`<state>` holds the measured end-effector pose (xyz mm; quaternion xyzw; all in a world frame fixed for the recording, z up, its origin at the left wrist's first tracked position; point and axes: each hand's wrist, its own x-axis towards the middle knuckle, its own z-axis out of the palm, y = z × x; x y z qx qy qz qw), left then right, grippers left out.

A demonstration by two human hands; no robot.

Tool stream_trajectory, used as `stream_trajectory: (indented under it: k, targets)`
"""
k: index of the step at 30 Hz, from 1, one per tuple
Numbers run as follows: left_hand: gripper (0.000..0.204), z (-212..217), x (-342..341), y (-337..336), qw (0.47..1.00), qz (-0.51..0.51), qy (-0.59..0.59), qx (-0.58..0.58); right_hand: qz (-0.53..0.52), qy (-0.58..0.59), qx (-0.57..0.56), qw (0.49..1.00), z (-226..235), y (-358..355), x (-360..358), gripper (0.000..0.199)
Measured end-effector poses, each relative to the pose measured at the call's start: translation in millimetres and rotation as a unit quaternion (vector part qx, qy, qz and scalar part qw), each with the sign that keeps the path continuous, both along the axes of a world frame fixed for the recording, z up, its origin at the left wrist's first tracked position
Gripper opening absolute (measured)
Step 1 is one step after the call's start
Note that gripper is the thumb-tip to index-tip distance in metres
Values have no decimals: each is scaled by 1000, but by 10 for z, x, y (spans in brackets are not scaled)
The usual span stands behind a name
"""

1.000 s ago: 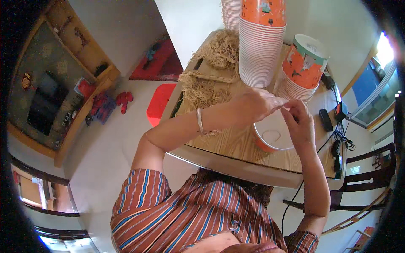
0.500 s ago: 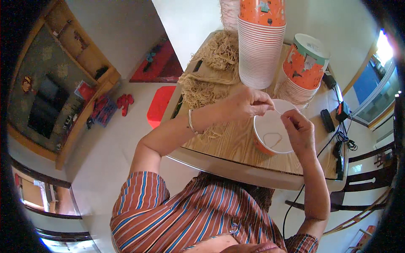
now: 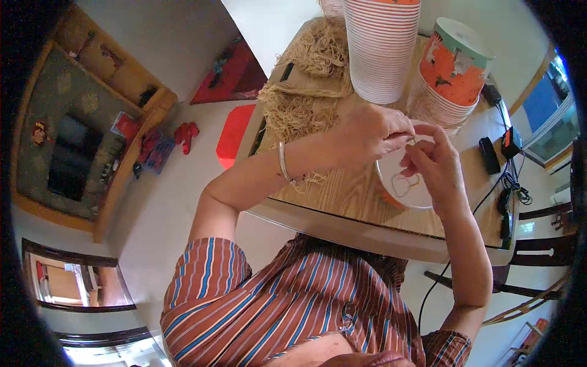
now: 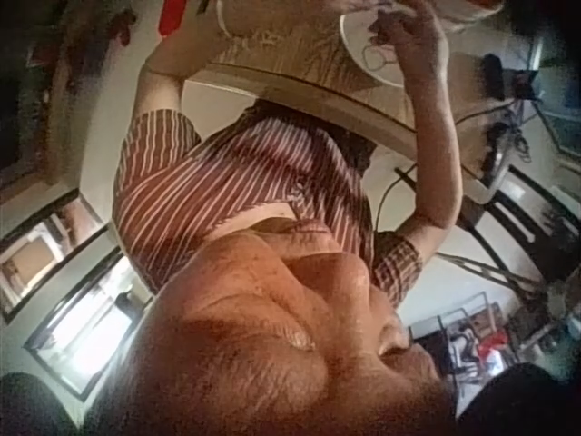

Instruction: Untying and sorting rubber bands into paper cups.

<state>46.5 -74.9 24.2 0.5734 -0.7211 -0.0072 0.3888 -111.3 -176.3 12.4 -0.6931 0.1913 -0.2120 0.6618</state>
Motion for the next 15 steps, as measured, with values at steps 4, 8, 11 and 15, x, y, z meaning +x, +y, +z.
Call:
stream_trajectory:
  k: [4,8,11,15]
  targets:
    - [18,-26,23,25,999,-8,15,43,-17,50,-47,998,-6,-22,-14,12]
    - [18,-35,15,39,997,-18,36,71,-39,44,-121,991,-43,-23,-63,8]
    - [17,-6,27,26,991,-23,69,109,-53,51,-177,981,-35,-24,-87,9]
    - [17,-18,58,-27,986,-33,99,126,-58,28,-300,952,-59,-38,-113,7]
